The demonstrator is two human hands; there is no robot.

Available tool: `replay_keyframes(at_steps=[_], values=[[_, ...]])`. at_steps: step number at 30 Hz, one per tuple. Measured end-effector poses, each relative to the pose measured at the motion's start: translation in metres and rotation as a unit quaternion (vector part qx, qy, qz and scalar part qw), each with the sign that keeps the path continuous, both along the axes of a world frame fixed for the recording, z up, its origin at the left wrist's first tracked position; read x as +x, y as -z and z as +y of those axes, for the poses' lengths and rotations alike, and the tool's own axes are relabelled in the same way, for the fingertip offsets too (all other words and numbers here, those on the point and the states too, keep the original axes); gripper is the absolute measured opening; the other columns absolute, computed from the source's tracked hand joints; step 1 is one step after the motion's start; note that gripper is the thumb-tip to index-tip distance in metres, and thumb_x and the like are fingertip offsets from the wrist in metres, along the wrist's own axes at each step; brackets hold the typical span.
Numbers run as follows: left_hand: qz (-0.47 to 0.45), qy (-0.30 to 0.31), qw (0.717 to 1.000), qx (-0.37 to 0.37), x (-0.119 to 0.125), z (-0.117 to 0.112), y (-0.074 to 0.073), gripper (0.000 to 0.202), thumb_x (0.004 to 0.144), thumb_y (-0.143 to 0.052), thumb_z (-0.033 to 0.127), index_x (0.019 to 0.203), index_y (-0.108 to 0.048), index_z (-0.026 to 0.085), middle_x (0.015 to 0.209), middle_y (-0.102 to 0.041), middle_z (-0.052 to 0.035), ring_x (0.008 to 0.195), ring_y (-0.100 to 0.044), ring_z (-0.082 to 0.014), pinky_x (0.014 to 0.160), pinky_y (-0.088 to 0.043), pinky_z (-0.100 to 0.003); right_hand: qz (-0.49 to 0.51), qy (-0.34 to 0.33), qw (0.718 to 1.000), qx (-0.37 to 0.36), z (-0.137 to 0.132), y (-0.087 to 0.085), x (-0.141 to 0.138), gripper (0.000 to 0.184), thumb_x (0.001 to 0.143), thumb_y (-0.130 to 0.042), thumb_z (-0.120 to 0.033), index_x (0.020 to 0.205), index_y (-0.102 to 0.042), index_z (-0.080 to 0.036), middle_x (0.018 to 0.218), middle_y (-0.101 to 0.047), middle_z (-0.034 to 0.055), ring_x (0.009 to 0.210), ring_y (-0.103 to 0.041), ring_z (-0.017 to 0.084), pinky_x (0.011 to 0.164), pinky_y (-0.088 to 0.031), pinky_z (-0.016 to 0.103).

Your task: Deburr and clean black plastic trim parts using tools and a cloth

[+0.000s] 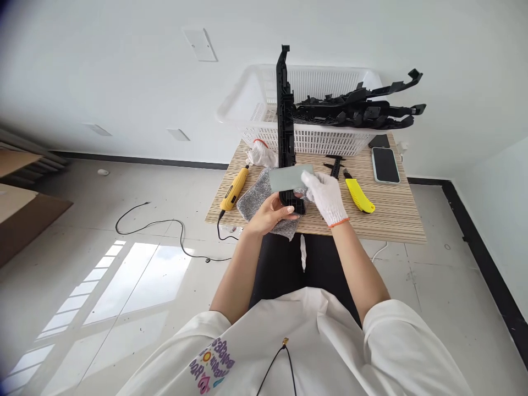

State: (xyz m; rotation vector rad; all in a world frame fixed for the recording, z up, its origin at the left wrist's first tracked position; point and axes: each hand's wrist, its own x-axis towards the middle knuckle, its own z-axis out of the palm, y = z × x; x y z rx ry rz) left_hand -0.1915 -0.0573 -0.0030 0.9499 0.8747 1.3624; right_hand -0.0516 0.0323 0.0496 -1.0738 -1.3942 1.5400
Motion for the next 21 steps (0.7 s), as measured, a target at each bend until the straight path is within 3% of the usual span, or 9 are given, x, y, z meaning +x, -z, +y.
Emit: replay_keyframes(at_steps=[2,4,7,9,11,14,17,21], values=[[0.001,0.004,1.000,-0.002,0.000,0.000,0.000,0.045,0.077,-0.081,0.035,0.117,-0.063,0.020,0.133,-0.060,-0.0101,0.122,-0.058,-0.0324,0.082,-0.064,-0.037,0.011,0.002,1.000,-0.006,-0.002,-0.001,0.000,0.040,0.079,-0.070,-0.041,0.057,-0.043,-0.020,0.043,-0.041,-0.0060,0.039,-0.036,0.005,0.038,-0.027,0.019],[0.005,0.003,1.000,-0.004,0.000,0.000,0.000,0.047,0.077,-0.081,0.037,0.117,-0.064,0.020,0.133,-0.060,-0.0107,0.123,-0.056,-0.0333,0.083,-0.063,-0.038,0.012,-0.053,0.998,-0.009,-0.005,-0.003,0.003,0.034,0.080,-0.069,-0.039,0.061,-0.048,-0.020,0.042,-0.040,-0.0071,0.037,-0.034,0.005,0.037,-0.025,0.019],[0.005,-0.006,1.000,0.000,-0.001,0.000,0.000,0.051,0.075,-0.082,0.039,0.118,-0.063,0.020,0.133,-0.060,-0.0117,0.122,-0.057,-0.0332,0.081,-0.064,-0.037,0.073,-0.125,0.989,-0.026,-0.008,-0.005,0.012,0.016,0.080,-0.068,-0.034,0.087,-0.061,-0.022,0.043,-0.039,-0.0108,0.035,-0.028,0.005,0.035,-0.021,0.019],[0.002,-0.010,1.000,0.001,-0.002,0.000,0.000,0.051,0.074,-0.083,0.039,0.117,-0.062,0.020,0.131,-0.061,-0.0117,0.119,-0.059,-0.0320,0.077,-0.064,-0.035,0.137,-0.136,0.980,-0.040,-0.006,-0.004,0.022,0.029,0.078,-0.069,-0.031,0.106,-0.061,-0.027,0.049,-0.045,-0.0107,0.038,-0.033,0.006,0.037,-0.025,0.019],[0.001,-0.011,1.000,0.003,-0.003,-0.001,0.001,0.050,0.074,-0.083,0.040,0.115,-0.062,0.020,0.130,-0.062,-0.0115,0.115,-0.062,-0.0308,0.076,-0.063,-0.034,0.187,-0.135,0.972,-0.043,-0.004,-0.003,0.034,0.039,0.075,-0.070,-0.030,0.112,-0.058,-0.030,0.063,-0.056,-0.0077,0.050,-0.048,0.009,0.044,-0.037,0.021],[-0.007,-0.016,1.000,0.008,-0.003,0.000,0.002,0.049,0.074,-0.083,0.041,0.113,-0.063,0.021,0.129,-0.062,-0.0105,0.112,-0.064,-0.0286,0.078,-0.062,-0.035,0.212,-0.133,0.968,-0.024,-0.006,-0.002,0.047,0.047,0.067,-0.072,-0.038,0.111,-0.055,-0.032,0.083,-0.064,-0.0025,0.070,-0.060,0.016,0.057,-0.049,0.028],[-0.018,-0.031,0.999,0.006,-0.003,0.002,0.005,0.045,0.072,-0.083,0.043,0.108,-0.066,0.021,0.125,-0.065,-0.0083,0.107,-0.066,-0.0257,0.077,-0.061,-0.032,0.185,-0.104,0.977,-0.018,-0.013,-0.001,0.053,0.038,0.070,-0.063,-0.054,0.097,-0.052,-0.029,0.082,-0.059,-0.0004,0.065,-0.057,0.017,0.054,-0.048,0.031],[-0.014,-0.054,0.998,0.018,-0.003,0.006,0.008,0.053,0.063,-0.088,0.046,0.104,-0.069,0.020,0.115,-0.068,-0.0074,0.101,-0.066,-0.0237,0.073,-0.059,-0.028,0.107,-0.043,0.993,-0.009,-0.024,0.005,0.050,0.027,0.070,-0.066,-0.037,0.079,-0.042,-0.026,0.074,-0.049,-0.0041,0.052,-0.044,0.010,0.047,-0.042,0.026]])
